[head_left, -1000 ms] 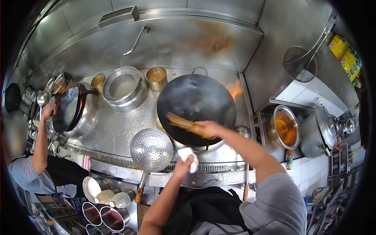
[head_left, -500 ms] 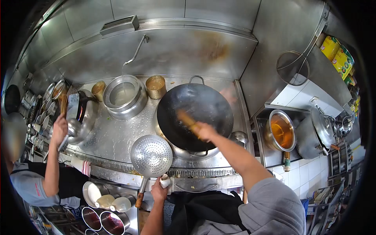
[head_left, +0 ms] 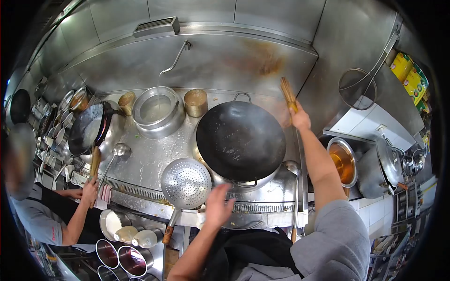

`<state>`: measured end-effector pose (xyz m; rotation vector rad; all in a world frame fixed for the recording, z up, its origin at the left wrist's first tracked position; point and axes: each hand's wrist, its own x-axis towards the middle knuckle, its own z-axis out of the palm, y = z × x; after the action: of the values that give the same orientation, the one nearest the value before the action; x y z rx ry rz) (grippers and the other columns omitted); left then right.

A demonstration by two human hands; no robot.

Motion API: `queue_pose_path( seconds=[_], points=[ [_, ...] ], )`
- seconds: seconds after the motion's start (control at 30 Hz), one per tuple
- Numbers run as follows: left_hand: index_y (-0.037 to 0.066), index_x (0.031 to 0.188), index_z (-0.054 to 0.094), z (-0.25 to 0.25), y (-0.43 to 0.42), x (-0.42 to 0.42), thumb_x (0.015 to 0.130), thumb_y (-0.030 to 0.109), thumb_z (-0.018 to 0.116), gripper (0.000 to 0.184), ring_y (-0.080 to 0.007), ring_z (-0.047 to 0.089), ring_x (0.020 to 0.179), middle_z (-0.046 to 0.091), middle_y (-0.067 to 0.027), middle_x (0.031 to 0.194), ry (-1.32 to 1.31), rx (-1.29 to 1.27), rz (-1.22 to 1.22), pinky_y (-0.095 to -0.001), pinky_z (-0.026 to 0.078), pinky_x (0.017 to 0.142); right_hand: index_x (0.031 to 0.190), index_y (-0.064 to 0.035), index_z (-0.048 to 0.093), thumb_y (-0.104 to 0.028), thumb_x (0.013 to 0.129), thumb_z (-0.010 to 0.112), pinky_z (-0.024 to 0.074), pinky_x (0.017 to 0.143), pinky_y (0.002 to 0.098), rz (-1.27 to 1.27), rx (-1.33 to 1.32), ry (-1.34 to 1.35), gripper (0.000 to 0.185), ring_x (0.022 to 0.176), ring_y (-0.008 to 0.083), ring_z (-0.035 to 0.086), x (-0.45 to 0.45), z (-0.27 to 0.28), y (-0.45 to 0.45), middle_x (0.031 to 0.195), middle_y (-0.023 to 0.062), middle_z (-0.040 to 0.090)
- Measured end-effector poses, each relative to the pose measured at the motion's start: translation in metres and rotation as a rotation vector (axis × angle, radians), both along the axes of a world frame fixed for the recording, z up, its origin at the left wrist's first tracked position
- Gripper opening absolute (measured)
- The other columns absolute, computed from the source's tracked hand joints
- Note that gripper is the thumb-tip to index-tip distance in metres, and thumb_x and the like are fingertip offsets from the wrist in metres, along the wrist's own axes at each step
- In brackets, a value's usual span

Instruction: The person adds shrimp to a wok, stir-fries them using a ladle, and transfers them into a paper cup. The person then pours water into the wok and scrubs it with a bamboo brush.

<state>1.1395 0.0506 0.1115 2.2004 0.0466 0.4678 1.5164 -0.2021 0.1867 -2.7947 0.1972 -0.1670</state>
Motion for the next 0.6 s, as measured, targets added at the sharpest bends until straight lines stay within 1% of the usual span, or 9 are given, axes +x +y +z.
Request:
queue_pose_path(
  seconds=[0.1, 0.13, 0.2, 0.33, 0.4, 0.43, 0.47, 0.53, 0.6],
  points=[
    [0.006, 0.113, 0.061, 0.015, -0.046, 0.051, 0.083, 0.016, 0.065, 0.032, -0.0297, 0.059, 0.103, 0.061, -0.0124, 0.111, -0.15, 0.08, -0.208, -0.0427, 0.044, 0.092, 0.139, -0.0276, 0.045, -0.046, 0.093, 0.048, 0.0513, 0.087, 0.0457, 0.085, 0.05, -0.029, 0.049, 0.105, 0.0356, 0.063, 0.017, -0.074, 0.043, 0.119, 0.0183, 0.063],
    [0.006, 0.113, 0.061, 0.001, -0.054, 0.06, 0.083, 0.016, 0.065, 0.032, -0.0297, 0.059, 0.103, 0.061, -0.0124, 0.111, -0.146, 0.083, -0.202, -0.0427, 0.044, 0.092, 0.136, -0.0251, 0.048, -0.043, 0.094, 0.047, 0.0575, 0.073, 0.0436, 0.193, 0.195, 0.009, 0.046, 0.095, 0.0337, 0.067, 0.031, -0.133, 0.058, 0.117, 0.018, 0.064],
    [0.008, 0.101, 0.062, -0.03, -0.061, 0.078, 0.088, 0.022, 0.059, 0.019, -0.0281, 0.061, 0.095, 0.064, -0.0109, 0.102, 0.211, 0.372, -0.253, -0.0433, 0.044, 0.083, 0.135, -0.0241, 0.05, -0.042, 0.093, 0.051, 0.0602, 0.056, 0.043, 0.166, 0.446, 0.389, 0.046, 0.085, 0.0323, 0.069, -0.047, -0.129, 0.115, 0.113, 0.015, 0.065],
    [0.01, 0.092, 0.06, -0.047, -0.061, 0.085, 0.089, 0.024, 0.058, 0.014, -0.0293, 0.065, 0.082, 0.067, -0.0103, 0.083, 0.19, 0.338, -0.268, -0.0454, 0.043, 0.074, 0.138, -0.025, 0.049, -0.043, 0.094, 0.053, 0.0545, 0.047, 0.0356, 0.48, 0.642, 0.672, 0.048, 0.082, 0.0257, 0.069, -0.138, -0.124, 0.158, 0.114, 0.0151, 0.066],
    [0.011, 0.092, 0.059, -0.041, -0.064, 0.087, 0.09, 0.024, 0.057, 0.014, -0.0297, 0.066, 0.08, 0.067, -0.0113, 0.079, 0.178, 0.332, -0.292, -0.0466, 0.043, 0.075, 0.136, -0.0251, 0.052, -0.044, 0.094, 0.053, 0.0549, 0.058, 0.0361, 0.838, 0.369, 0.586, 0.046, 0.088, 0.0236, 0.068, -0.126, -0.152, 0.111, 0.115, 0.0144, 0.066],
    [0.011, 0.092, 0.058, -0.041, -0.065, 0.089, 0.09, 0.024, 0.056, 0.014, -0.0302, 0.066, 0.08, 0.067, -0.0115, 0.079, 0.214, 0.342, -0.295, -0.0464, 0.043, 0.076, 0.136, -0.0267, 0.053, -0.047, 0.093, 0.055, 0.0535, 0.078, 0.0376, 0.626, 0.303, 0.973, 0.048, 0.097, 0.0253, 0.065, -0.134, -0.067, 0.086, 0.117, 0.0121, 0.066],
    [0.01, 0.092, 0.058, -0.042, -0.066, 0.089, 0.09, 0.025, 0.056, 0.015, -0.0306, 0.066, 0.08, 0.067, -0.0118, 0.079, 0.255, 0.352, -0.296, -0.0463, 0.043, 0.077, 0.133, -0.0277, 0.056, -0.05, 0.089, 0.058, 0.0486, 0.089, 0.0385, 0.829, 0.191, 0.725, 0.049, 0.103, 0.0238, 0.063, -0.092, -0.11, 0.04, 0.115, 0.0091, 0.067],
    [0.01, 0.091, 0.054, -0.041, -0.066, 0.089, 0.092, 0.026, 0.055, 0.016, -0.0297, 0.066, 0.085, 0.068, -0.0113, 0.083, 0.284, 0.385, -0.314, -0.0446, 0.043, 0.078, 0.117, -0.0229, 0.066, -0.054, 0.087, 0.053, 0.0503, 0.086, 0.0436, 0.415, -0.274, 0.507, 0.045, 0.104, 0.028, 0.064, -0.074, -0.025, 0.002, 0.113, 0.0122, 0.067],
    [0.01, 0.091, 0.054, -0.039, -0.063, 0.089, 0.092, 0.027, 0.054, 0.017, -0.03, 0.066, 0.084, 0.069, -0.0117, 0.083, 0.311, 0.382, -0.311, -0.0443, 0.044, 0.079, 0.128, -0.016, 0.057, -0.047, 0.091, 0.051, 0.0503, 0.087, 0.0433, 0.182, -0.235, 0.163, 0.049, 0.104, 0.0335, 0.064, -0.065, 0.014, -0.041, 0.111, 0.0152, 0.067]
  ],
)
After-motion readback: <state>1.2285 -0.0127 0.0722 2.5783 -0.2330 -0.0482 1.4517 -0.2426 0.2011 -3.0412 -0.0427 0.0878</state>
